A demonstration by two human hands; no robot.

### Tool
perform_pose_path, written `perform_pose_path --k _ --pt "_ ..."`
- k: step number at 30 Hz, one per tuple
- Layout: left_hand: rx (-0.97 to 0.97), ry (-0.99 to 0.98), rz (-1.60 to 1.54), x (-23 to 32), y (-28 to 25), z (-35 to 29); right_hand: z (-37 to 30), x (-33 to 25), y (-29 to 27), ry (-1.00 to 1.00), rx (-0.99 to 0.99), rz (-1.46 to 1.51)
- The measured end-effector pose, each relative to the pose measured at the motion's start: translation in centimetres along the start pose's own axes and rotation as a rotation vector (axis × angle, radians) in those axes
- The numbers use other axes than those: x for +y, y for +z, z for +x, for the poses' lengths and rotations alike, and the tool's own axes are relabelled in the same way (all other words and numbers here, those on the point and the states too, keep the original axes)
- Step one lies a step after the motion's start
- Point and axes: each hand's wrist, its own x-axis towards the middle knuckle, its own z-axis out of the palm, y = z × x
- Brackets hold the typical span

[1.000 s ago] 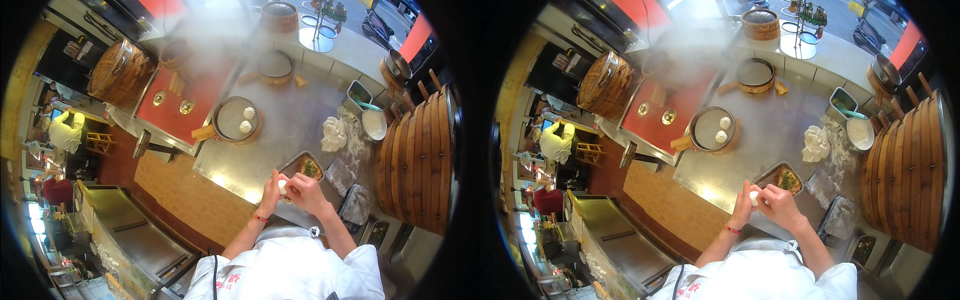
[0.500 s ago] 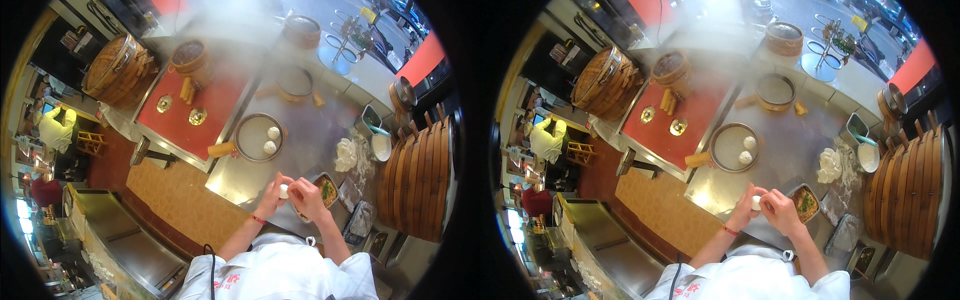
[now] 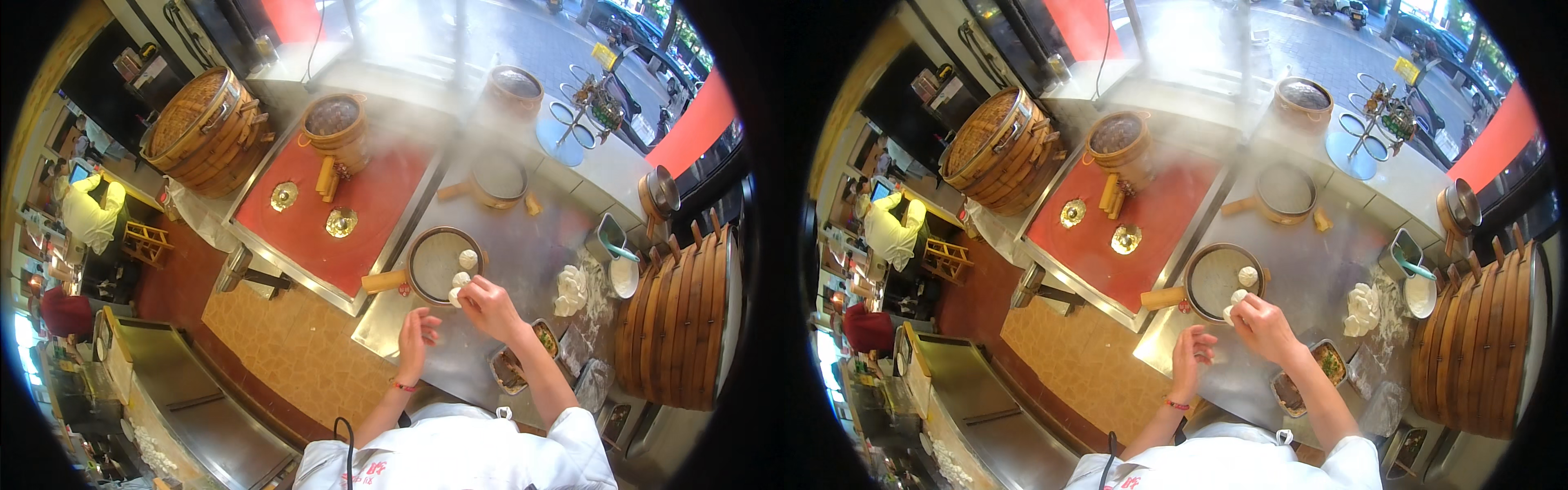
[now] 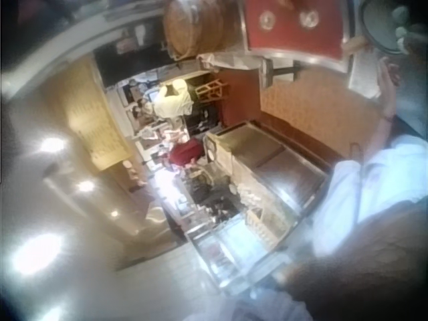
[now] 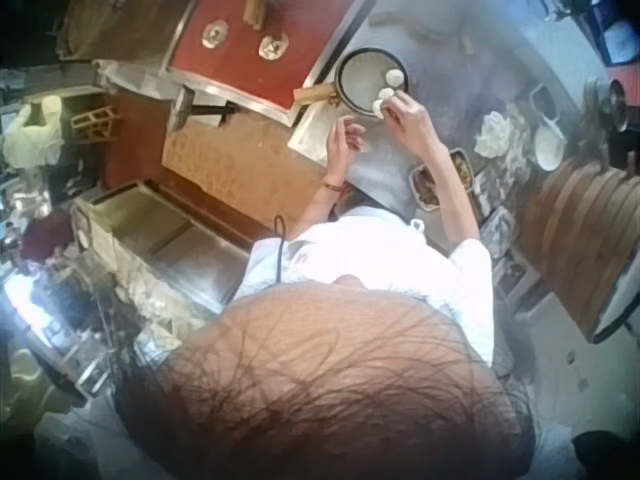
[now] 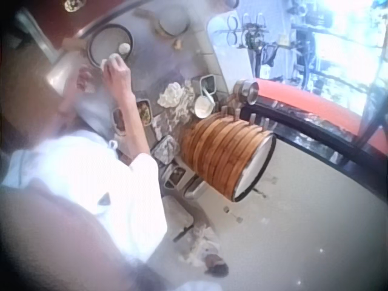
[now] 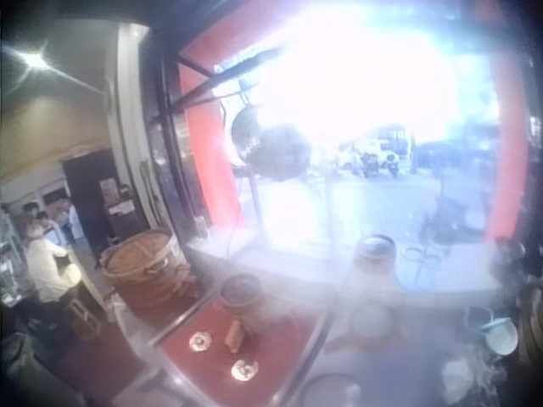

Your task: The person prepares dumplings by using a small stick to place filling onto dough wrappers, folding the wrappers by hand to seal them, and placing the finished dumplings into a steaming basket.

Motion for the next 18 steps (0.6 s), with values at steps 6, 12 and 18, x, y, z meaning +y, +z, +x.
perform_pose_path --k 6,12,18 --pt "0.125 -0.051 -0.043 -0.5 -3.7 -0.6 1.9 2.7 3.2 0.012 -0.033 -0.011" --pt "0.088 -0.077 -0.049 -1.9 -3.9 -0.5 1.3 4.2 6.2 0.108 0.016 -0.005" --pt "0.024 -0.09 -0.043 -2.1 -2.6 -0.4 0.1 5.3 6.6 0.131 -0.006 -0.062"
